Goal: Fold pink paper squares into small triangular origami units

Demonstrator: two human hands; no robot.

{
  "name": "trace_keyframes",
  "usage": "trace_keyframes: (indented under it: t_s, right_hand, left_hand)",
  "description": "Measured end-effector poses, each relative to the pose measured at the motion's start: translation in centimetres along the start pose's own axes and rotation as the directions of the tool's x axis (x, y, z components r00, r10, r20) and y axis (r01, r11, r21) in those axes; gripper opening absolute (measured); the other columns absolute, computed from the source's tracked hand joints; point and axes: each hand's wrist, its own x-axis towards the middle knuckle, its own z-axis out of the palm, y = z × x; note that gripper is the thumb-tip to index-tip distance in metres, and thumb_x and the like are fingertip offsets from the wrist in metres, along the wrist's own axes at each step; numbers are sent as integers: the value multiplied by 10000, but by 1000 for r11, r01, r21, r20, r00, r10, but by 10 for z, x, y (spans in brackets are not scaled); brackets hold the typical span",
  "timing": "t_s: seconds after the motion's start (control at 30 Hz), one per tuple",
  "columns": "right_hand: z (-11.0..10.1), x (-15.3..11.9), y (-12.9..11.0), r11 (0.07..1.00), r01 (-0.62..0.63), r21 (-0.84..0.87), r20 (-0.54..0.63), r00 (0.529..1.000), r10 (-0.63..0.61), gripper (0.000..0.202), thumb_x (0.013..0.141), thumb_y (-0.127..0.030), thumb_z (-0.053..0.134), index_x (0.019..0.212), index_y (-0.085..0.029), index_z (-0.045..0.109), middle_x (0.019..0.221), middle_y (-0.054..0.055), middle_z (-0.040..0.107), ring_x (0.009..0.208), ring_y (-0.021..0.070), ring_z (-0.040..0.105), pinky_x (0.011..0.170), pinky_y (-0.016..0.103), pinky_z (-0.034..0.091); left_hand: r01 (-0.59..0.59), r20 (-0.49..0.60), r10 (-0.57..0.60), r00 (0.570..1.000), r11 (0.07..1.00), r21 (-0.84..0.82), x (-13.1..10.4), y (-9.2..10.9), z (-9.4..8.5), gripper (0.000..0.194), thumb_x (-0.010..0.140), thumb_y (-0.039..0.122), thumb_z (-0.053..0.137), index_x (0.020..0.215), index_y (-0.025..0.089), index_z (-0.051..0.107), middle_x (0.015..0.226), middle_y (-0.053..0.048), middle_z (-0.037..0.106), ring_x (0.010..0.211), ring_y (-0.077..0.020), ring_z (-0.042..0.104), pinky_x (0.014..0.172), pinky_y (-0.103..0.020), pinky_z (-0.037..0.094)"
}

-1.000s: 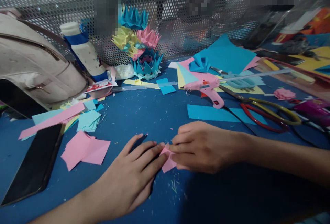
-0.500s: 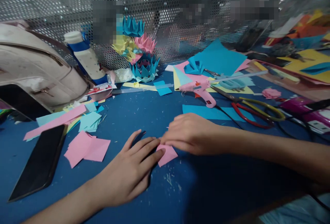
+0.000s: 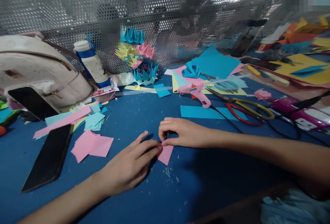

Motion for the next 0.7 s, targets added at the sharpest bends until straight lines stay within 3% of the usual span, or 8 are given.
trace_keyframes:
  t_s: [0.1,0.2,0.3,0.47,0.57,0.7]
  right_hand:
    - [2,1,-2,990,-35,138,-2,999,36,25,913,-175,609,930,-167,625,898,6,654,803,126,569,699,242,413]
    - [4,2,-2,992,-7,128,-30,999,11,112,903,-93,564,957,-164,631,930,21,663,839,134,572,718,249,415]
    - [7,4,-1,997,53,64,-36,998,-51,150,906,-59,540,927,-168,641,940,19,676,910,152,552,774,268,406]
    - [13,5,2,997,72,20,-37,997,-72,177,866,-38,562,936,-178,646,933,15,673,898,152,548,752,255,399]
    - [11,3,2,1000,-1,-21,-69,998,0,176,849,-101,616,997,-190,648,934,17,666,867,150,569,702,246,388]
    - [3,-2,1,983,-179,-44,-103,979,174,150,822,-247,696,960,-213,647,788,-25,687,835,158,594,622,240,347]
  left_hand:
    - [7,-32,-8,999,1000,-8,-4,-2,2,482,962,22,328,1427,119,408,1379,-159,537,1364,-223,464,1100,-426,466]
    - [-25,-24,25,999,1000,6,-4,-1,0,433,1006,69,292,1419,114,415,1373,-168,555,1307,-217,528,972,-331,560]
    - [-83,-22,83,996,996,24,-1,1,-1,384,1041,112,274,1379,68,450,1317,-182,602,1225,-213,590,963,-323,557]
    - [-133,-18,134,991,990,37,3,1,-1,368,1019,115,333,1333,40,510,1261,-166,636,1168,-260,585,1044,-472,482]
    - [-118,6,118,993,990,72,4,3,0,375,994,99,379,1335,39,524,1273,-158,628,1154,-276,571,1046,-493,460]
    - [-97,65,88,994,986,139,4,5,-1,400,968,86,399,1348,41,517,1292,-153,610,1194,-271,547,1088,-481,416]
